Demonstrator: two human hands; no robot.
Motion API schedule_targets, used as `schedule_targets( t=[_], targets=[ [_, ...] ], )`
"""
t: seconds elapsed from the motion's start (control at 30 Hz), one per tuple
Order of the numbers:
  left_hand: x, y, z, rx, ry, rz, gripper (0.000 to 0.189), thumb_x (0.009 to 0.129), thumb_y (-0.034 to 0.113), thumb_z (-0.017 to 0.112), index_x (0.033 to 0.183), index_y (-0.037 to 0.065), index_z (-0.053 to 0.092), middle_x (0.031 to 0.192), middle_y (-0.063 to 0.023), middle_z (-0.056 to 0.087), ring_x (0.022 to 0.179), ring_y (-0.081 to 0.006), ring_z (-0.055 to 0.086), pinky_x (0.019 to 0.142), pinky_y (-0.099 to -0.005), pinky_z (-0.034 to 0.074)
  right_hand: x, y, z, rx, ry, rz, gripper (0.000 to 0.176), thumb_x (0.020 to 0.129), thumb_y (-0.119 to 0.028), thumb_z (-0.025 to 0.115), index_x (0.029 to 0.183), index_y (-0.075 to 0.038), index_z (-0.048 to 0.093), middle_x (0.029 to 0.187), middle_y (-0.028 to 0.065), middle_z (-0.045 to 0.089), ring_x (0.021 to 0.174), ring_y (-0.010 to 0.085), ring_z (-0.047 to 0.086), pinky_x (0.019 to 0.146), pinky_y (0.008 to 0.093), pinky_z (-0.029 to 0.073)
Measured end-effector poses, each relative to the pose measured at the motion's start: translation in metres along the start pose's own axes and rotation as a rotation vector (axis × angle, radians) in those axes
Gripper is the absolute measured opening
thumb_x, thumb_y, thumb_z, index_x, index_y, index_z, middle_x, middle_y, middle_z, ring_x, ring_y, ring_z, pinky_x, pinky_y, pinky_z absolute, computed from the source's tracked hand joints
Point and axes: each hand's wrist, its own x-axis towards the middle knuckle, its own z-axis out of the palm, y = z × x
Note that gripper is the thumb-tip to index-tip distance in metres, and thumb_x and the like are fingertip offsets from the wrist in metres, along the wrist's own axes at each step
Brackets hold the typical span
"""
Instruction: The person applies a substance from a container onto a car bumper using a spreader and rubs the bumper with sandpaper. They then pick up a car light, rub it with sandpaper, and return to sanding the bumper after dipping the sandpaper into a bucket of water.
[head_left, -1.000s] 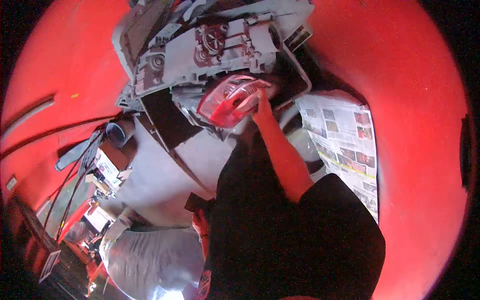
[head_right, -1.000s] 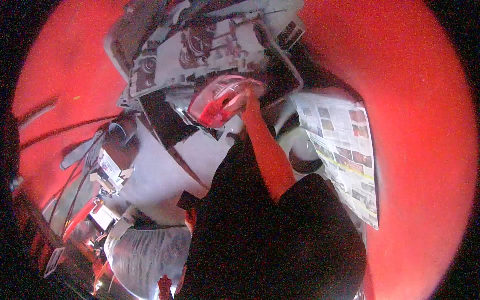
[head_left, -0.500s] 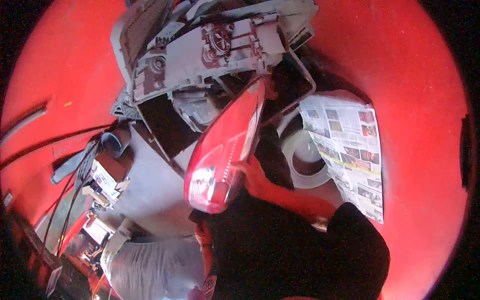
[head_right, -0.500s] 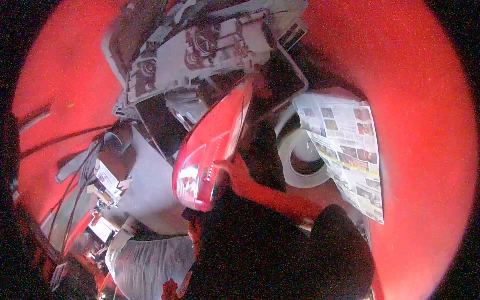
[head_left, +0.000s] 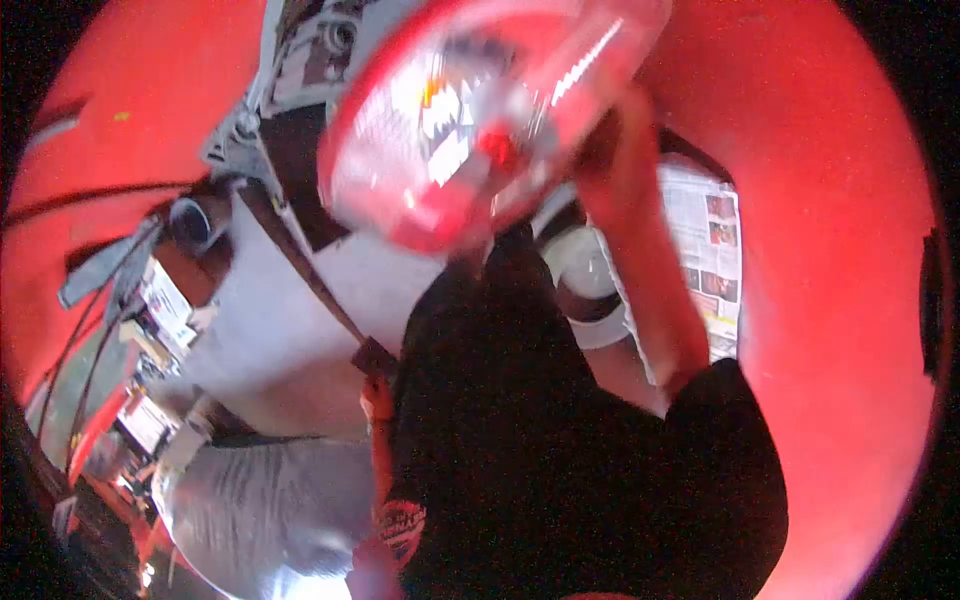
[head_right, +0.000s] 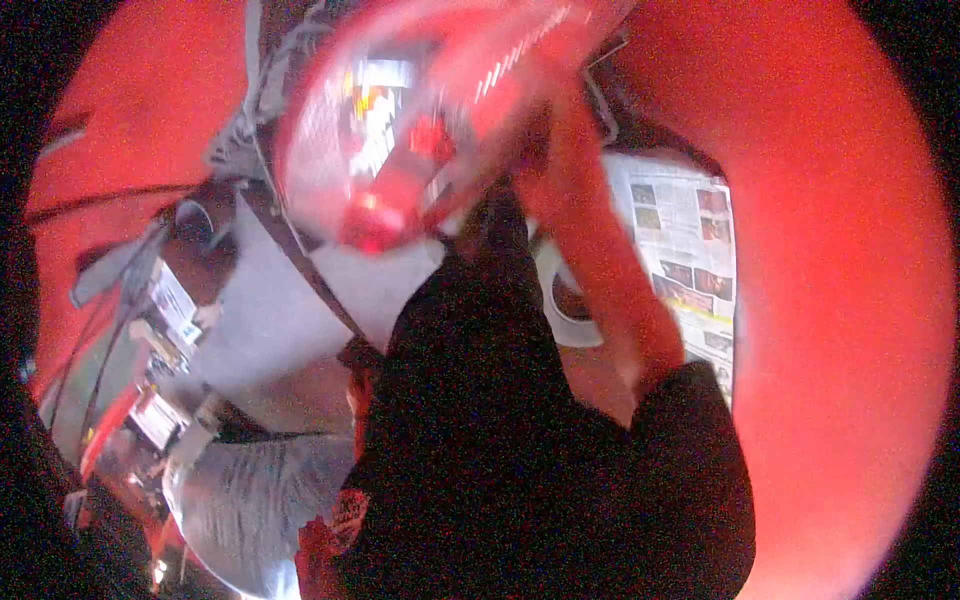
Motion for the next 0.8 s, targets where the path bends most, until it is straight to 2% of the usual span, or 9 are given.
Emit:
schedule_targets(
  t=[0.03,0.07,0.2,0.27,0.4,0.47,0.6,0.67,0.8],
  targets=[
    [-0.001,-0.014,0.008,0.023,0.058,0.061,0.048,0.1,0.046,0.061,0.112,0.001,0.07,0.095,-0.0264,0.072,0.09,-0.0457,0.07,0.075,-0.0534,0.052,0.045,0.002,-0.034,-0.624,-0.055,-0.442,0.042,0.106,-0.043,0.054,0.131,-0.01,0.061,0.123,0.0107,0.067,0.11,0.0247,0.066,0.099,0.046,0.054],
    [0.003,-0.021,0.014,0.041,0.121,0.132,0.047,0.1,0.046,0.062,0.112,0.001,0.07,0.095,-0.0264,0.072,0.089,-0.0454,0.07,0.075,-0.0531,0.052,0.061,-0.026,-0.03,0.111,-0.433,0.0,0.042,0.103,-0.043,0.057,0.131,-0.011,0.06,0.122,0.0069,0.069,0.114,0.0225,0.065,0.091,0.0438,0.057],
    [-0.006,-0.014,0.025,-0.034,0.086,-0.009,0.048,0.099,0.045,0.064,0.11,-0.001,0.07,0.093,-0.0258,0.072,0.087,-0.0428,0.071,0.074,-0.051,0.053,0.083,-0.06,0.019,0.072,-0.351,-0.243,0.082,0.091,-0.037,0.079,0.158,-0.016,0.036,0.147,0.0087,0.054,0.125,0.0287,0.061,0.108,0.041,0.049],
    [-0.014,-0.01,0.034,-0.079,0.163,0.059,0.047,0.098,0.045,0.066,0.109,-0.001,0.07,0.09,-0.0253,0.072,0.084,-0.0419,0.071,0.072,-0.0496,0.053,0.082,-0.071,0.028,-0.978,-0.604,-1.163,0.066,0.096,-0.024,0.072,0.151,-0.007,0.041,0.143,0.009,0.055,0.124,0.0251,0.06,0.103,0.0392,0.052],
    [-0.017,-0.026,0.06,-0.204,0.197,-0.024,0.046,0.098,0.045,0.066,0.108,0.001,0.069,0.089,-0.0246,0.072,0.084,-0.0427,0.071,0.072,-0.0492,0.053,0.083,-0.05,0.047,-0.647,-0.293,-1.185,0.046,0.096,-0.022,0.068,0.139,-0.008,0.056,0.124,0.0071,0.065,0.11,0.019,0.065,0.091,0.0349,0.057],
    [-0.023,-0.015,0.059,-0.135,0.151,0.008,0.043,0.098,0.044,0.066,0.108,0.002,0.069,0.087,-0.0231,0.071,0.081,-0.0413,0.069,0.072,-0.048,0.053,0.084,-0.076,0.048,0.127,-0.309,-0.216,0.032,0.097,-0.026,0.069,0.125,-0.012,0.066,0.107,0.0042,0.069,0.095,0.0155,0.067,0.079,0.0316,0.058],
    [-0.005,-0.044,0.067,-0.027,0.081,0.088,0.04,0.099,0.041,0.066,0.111,0.003,0.069,0.091,-0.0224,0.072,0.083,-0.0398,0.07,0.074,-0.0476,0.053,0.101,-0.079,0.022,0.214,-0.715,-0.048,0.026,0.098,-0.031,0.07,0.116,-0.012,0.068,0.1,0.0025,0.07,0.086,0.0144,0.067,0.07,0.0302,0.058],
    [-0.005,-0.017,0.054,-0.046,0.082,0.121,0.04,0.1,0.042,0.064,0.113,0.004,0.069,0.095,-0.0224,0.073,0.088,-0.0399,0.071,0.077,-0.0481,0.054,0.079,-0.073,0.043,0.124,-0.212,-0.222,0.027,0.099,-0.035,0.069,0.115,-0.013,0.068,0.102,0.0023,0.071,0.084,0.0143,0.067,0.068,0.0292,0.057],
    [-0.003,0.028,0.037,-0.147,0.142,0.152,0.042,0.1,0.043,0.062,0.115,0.005,0.07,0.099,-0.0225,0.074,0.094,-0.0407,0.072,0.079,-0.049,0.054,0.064,-0.082,0.042,0.117,-0.182,-0.23,0.028,0.1,-0.035,0.068,0.117,-0.014,0.068,0.103,0.0023,0.072,0.083,0.0147,0.068,0.067,0.0293,0.057]
  ],
)
